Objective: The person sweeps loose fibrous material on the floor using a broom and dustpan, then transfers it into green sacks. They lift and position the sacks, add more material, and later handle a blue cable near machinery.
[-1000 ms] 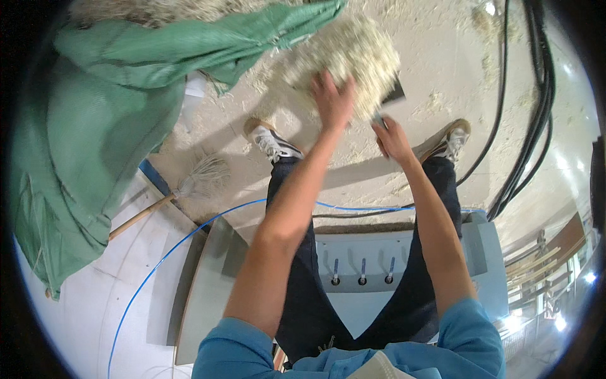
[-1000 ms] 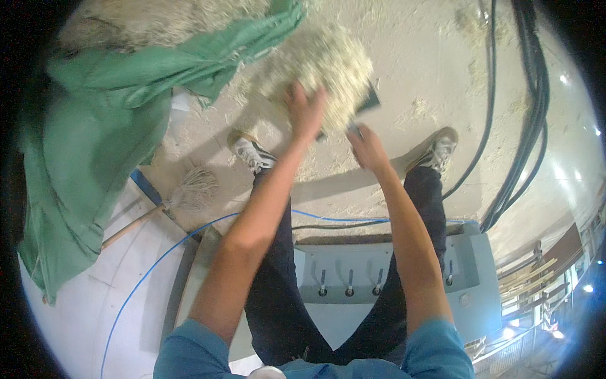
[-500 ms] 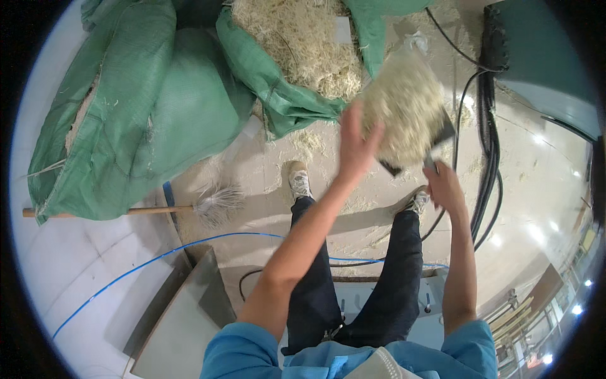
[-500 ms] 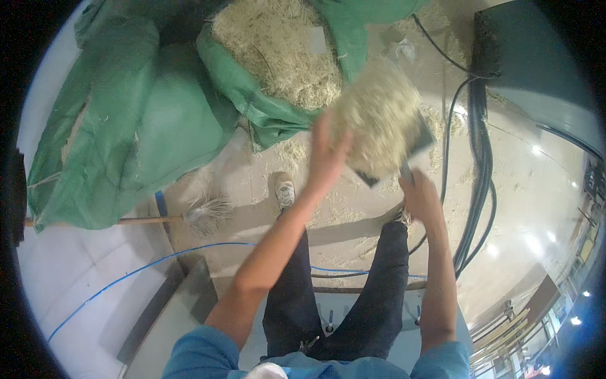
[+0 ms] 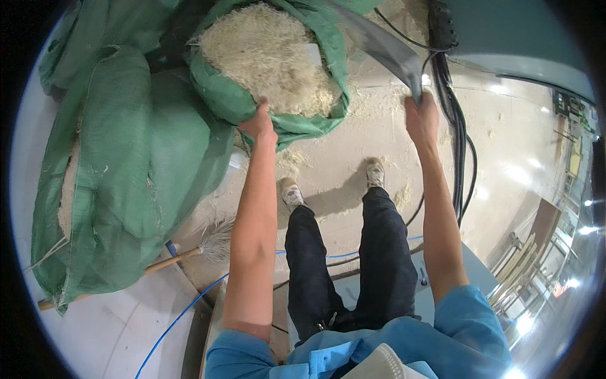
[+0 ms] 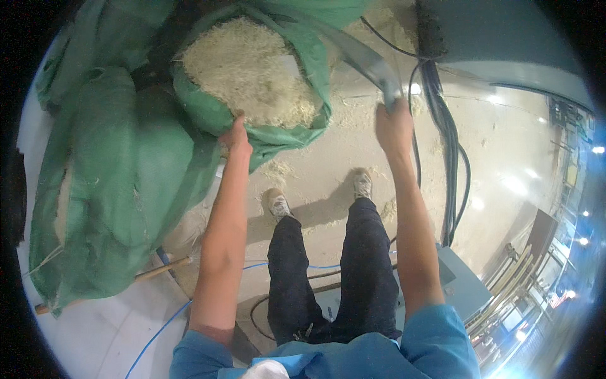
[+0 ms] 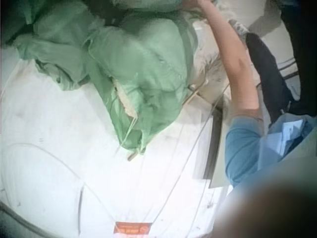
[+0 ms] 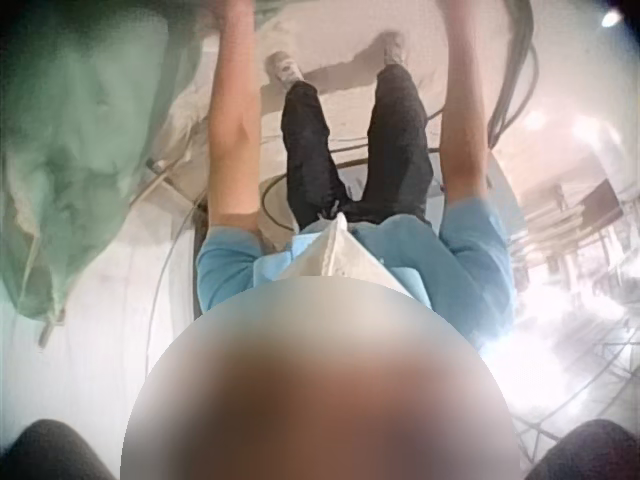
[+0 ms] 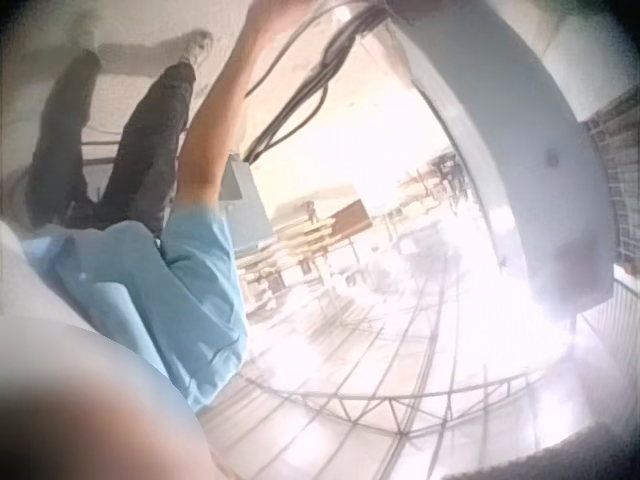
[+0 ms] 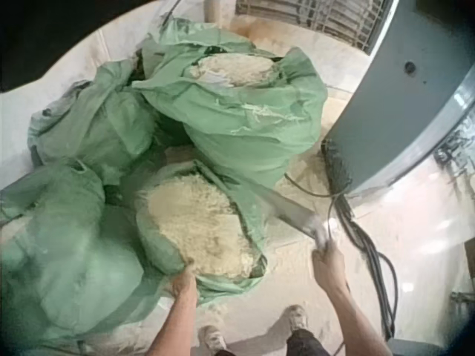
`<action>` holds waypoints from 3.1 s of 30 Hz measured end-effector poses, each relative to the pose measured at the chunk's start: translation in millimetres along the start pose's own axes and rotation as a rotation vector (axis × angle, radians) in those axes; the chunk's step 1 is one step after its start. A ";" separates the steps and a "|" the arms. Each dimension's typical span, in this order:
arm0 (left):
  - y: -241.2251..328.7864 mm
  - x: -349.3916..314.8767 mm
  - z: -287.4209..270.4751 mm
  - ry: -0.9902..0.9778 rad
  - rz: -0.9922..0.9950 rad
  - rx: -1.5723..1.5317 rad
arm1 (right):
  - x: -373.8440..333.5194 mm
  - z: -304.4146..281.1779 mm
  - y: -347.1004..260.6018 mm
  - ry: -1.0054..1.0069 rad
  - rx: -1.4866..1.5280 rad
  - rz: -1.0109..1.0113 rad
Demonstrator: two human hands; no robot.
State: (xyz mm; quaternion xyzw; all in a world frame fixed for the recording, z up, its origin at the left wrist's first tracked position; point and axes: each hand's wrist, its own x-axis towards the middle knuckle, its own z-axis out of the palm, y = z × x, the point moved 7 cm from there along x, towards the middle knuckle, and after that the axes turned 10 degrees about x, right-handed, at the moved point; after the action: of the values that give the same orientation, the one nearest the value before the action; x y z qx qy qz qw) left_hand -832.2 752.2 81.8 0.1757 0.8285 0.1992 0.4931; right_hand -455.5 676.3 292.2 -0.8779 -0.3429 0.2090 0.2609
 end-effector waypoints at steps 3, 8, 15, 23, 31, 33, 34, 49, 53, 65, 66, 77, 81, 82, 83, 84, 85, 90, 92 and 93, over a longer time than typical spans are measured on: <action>-15.3 9.8 -2.1 -0.067 -0.091 0.046 | 4.8 58.8 93.0 -0.087 0.528 0.553; -44.4 6.1 -27.0 -0.130 0.058 -0.086 | 56.5 216.8 156.0 -0.039 1.053 0.667; -46.9 -57.9 -68.3 -0.234 -0.023 -0.040 | 74.4 349.9 136.8 -0.141 0.633 0.649; 30.8 -137.8 -195.2 -0.128 0.030 0.008 | 80.8 153.9 91.8 -0.034 1.056 0.662; 207.3 -210.9 -298.8 0.100 0.213 -0.154 | 51.1 17.8 -88.1 -0.336 1.845 0.695; 217.8 -198.3 -311.7 0.137 0.236 -0.245 | 37.7 15.0 -102.0 -0.173 1.797 0.720; 218.3 -184.4 -314.4 0.156 0.232 -0.268 | 33.0 15.9 -113.9 -0.233 1.785 0.632; 127.8 -163.9 -252.9 -0.407 0.174 -0.255 | -20.1 -86.6 -195.2 -0.083 0.794 0.148; 53.5 -188.7 -231.7 -0.477 0.062 0.186 | 28.2 -134.3 -342.7 -0.112 0.508 -0.122; 75.3 -452.8 34.8 -1.336 -0.289 -0.039 | -117.2 -258.6 -192.9 0.036 0.593 -0.677; 96.5 -496.4 69.5 -1.577 -0.087 0.091 | -121.7 -246.3 -152.9 -0.036 0.430 -0.672; 216.3 -560.8 200.7 -1.124 0.374 0.576 | -254.7 -373.8 471.5 0.263 0.331 0.946; 207.0 -475.6 226.7 -0.887 0.489 0.918 | -344.7 -413.7 522.6 0.613 0.543 1.218; 200.8 -455.1 230.7 -0.841 0.522 1.009 | -357.8 -402.1 518.2 0.665 0.696 1.251; 187.9 -440.1 242.1 -0.910 0.477 1.141 | -372.1 -387.6 507.2 0.743 0.889 1.250; 172.5 -427.9 257.7 -0.857 0.496 1.255 | -376.7 -376.0 495.6 0.693 0.833 1.253; 157.1 -425.5 272.8 -0.917 0.662 1.542 | -375.8 -368.3 475.6 0.590 0.529 1.155; 97.5 -483.8 375.4 -1.228 1.220 2.072 | -365.2 -238.3 372.7 0.701 0.860 1.378; 88.8 -528.0 423.8 -1.306 1.169 2.125 | -349.5 -185.1 331.2 0.518 0.952 1.375; 82.2 -555.1 447.0 -1.339 1.116 2.151 | -350.3 -157.0 314.4 0.399 1.027 1.454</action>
State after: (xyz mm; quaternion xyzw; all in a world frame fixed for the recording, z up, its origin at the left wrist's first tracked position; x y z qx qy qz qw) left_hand -177.0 622.2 343.6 0.8317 0.0017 -0.4839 0.2722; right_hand -452.0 180.1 290.8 -0.6736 0.4815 0.2932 0.4780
